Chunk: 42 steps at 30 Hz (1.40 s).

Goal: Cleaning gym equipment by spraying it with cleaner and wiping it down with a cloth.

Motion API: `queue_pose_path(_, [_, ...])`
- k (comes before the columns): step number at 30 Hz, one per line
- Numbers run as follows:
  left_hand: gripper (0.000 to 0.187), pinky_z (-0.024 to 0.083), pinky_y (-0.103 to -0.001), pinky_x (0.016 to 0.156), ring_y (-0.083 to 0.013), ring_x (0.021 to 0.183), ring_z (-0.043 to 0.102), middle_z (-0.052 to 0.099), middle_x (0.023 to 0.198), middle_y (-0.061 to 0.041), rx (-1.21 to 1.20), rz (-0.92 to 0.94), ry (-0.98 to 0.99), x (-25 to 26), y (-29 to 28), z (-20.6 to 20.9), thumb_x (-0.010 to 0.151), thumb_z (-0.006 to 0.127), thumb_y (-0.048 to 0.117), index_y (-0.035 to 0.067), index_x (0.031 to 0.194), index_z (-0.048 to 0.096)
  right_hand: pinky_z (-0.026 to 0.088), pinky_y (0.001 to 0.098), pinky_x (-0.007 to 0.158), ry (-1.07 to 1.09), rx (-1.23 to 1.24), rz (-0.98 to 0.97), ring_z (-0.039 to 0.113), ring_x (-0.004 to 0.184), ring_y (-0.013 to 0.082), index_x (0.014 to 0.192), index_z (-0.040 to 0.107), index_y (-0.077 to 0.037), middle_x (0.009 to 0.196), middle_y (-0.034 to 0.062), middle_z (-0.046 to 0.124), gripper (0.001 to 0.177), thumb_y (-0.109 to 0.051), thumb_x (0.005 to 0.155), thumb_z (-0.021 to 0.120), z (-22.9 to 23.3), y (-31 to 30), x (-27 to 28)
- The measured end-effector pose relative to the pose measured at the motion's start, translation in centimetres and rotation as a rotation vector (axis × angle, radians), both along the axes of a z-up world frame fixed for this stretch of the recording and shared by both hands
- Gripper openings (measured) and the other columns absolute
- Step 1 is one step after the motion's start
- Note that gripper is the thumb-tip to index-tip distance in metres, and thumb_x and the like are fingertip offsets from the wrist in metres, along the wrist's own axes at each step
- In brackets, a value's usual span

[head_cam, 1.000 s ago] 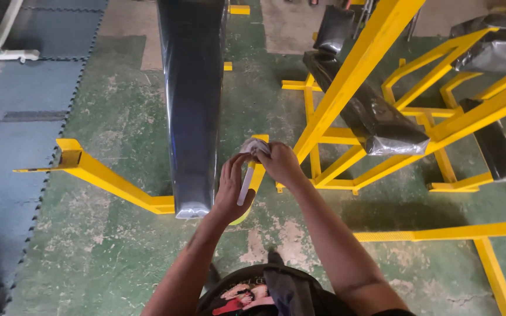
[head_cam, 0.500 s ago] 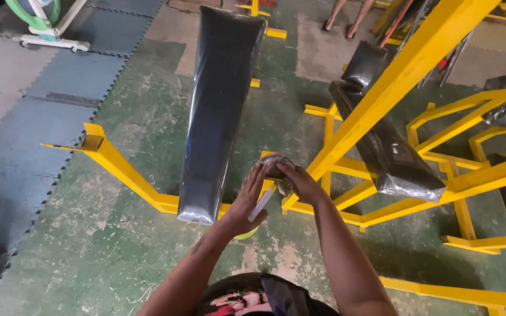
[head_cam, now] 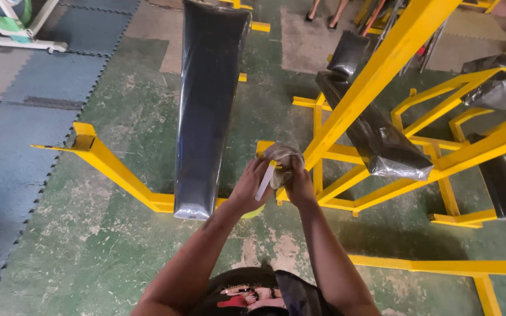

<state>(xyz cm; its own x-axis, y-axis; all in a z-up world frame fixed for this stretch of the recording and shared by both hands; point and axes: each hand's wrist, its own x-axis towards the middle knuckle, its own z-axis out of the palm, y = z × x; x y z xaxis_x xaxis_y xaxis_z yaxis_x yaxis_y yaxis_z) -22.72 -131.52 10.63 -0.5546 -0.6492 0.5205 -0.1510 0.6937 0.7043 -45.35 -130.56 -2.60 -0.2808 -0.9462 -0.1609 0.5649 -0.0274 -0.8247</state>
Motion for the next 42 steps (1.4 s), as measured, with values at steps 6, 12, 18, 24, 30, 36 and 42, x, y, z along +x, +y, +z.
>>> queue_pose_path(6, [0.063, 0.039, -0.051, 0.115, -0.0428, 0.129, 0.048, 0.055, 0.131, -0.021, -0.121, 0.009, -0.071, 0.2, -0.8, 0.1, 0.072, 0.066, 0.013, -0.001, 0.132, 0.053, 0.054, 0.0423, 0.103, -0.388, 0.067, 0.009, 0.063, 0.119, 0.0269, 0.140, 0.052, -0.009, 0.132, 0.0127, 0.062, 0.054, -0.047, 0.103, 0.043, 11.4, 8.0, 3.1])
queue_pose_path(12, [0.064, 0.041, -0.051, 0.112, -0.0443, 0.126, 0.049, 0.055, 0.130, -0.022, -0.051, 0.021, -0.016, -0.1, -1.0, 0.1, 0.068, 0.065, 0.011, 0.001, 0.131, 0.054, 0.047, 0.0425, 0.112, -0.117, 0.001, -0.216, 0.058, 0.130, 0.0232, 0.150, 0.040, -0.015, 0.141, 0.0068, 0.056, 0.053, -0.038, 0.103, 0.045, 10.3, 9.9, 2.7])
queue_pose_path(18, [0.069, 0.045, -0.049, 0.109, -0.0418, 0.127, 0.056, 0.059, 0.133, -0.020, 0.188, -0.037, 0.055, 0.8, -1.4, -1.6, 0.074, 0.064, 0.007, 0.003, 0.140, 0.046, 0.040, 0.0480, 0.069, 0.502, 0.173, -0.170, 0.051, 0.092, 0.0313, 0.152, 0.050, -0.003, 0.120, 0.0190, 0.062, 0.053, -0.035, 0.110, 0.050, 12.7, 5.9, 5.9])
queue_pose_path(24, [0.081, 0.042, -0.051, 0.106, -0.0483, 0.127, 0.049, 0.052, 0.135, -0.027, 0.122, 0.034, 0.115, 0.5, -0.3, -2.8, 0.076, 0.070, 0.007, -0.002, 0.148, 0.035, 0.052, 0.0260, 0.095, 0.478, -0.364, -0.125, 0.063, 0.111, 0.0116, 0.131, 0.060, 0.000, 0.124, 0.0044, 0.065, 0.041, -0.035, 0.112, 0.048, 7.3, 1.4, 5.4])
queue_pose_path(30, [0.067, 0.047, -0.048, 0.108, -0.0444, 0.128, 0.055, 0.056, 0.135, -0.024, 0.208, 0.032, 0.086, 0.7, 0.2, -0.6, 0.081, 0.063, 0.005, 0.004, 0.146, 0.043, 0.053, 0.0271, 0.073, 0.548, -0.103, -0.238, 0.064, 0.088, 0.0113, 0.118, 0.066, 0.000, 0.098, 0.0013, 0.070, 0.043, -0.038, 0.112, 0.047, -5.7, -3.2, 2.0])
queue_pose_path(36, [0.068, 0.048, -0.046, 0.108, -0.0439, 0.132, 0.053, 0.053, 0.140, -0.025, 0.214, 0.070, 0.023, 0.4, 0.1, -2.2, 0.080, 0.063, 0.006, 0.004, 0.144, 0.042, 0.040, 0.0326, 0.061, 0.405, 0.009, -0.293, 0.051, 0.075, 0.0198, 0.122, 0.061, 0.004, 0.093, 0.0104, 0.061, 0.043, -0.039, 0.116, 0.054, -9.0, -2.6, 3.5])
queue_pose_path(42, [0.067, 0.046, -0.045, 0.110, -0.0421, 0.132, 0.054, 0.053, 0.142, -0.023, 0.235, 0.022, 0.052, 0.8, 0.1, -1.3, 0.083, 0.064, 0.008, 0.004, 0.145, 0.042, 0.054, 0.0330, 0.091, 0.450, 0.040, -0.515, 0.064, 0.113, 0.0198, 0.139, 0.054, -0.004, 0.134, 0.0102, 0.063, 0.046, -0.036, 0.105, 0.053, -3.3, -0.2, 6.6])
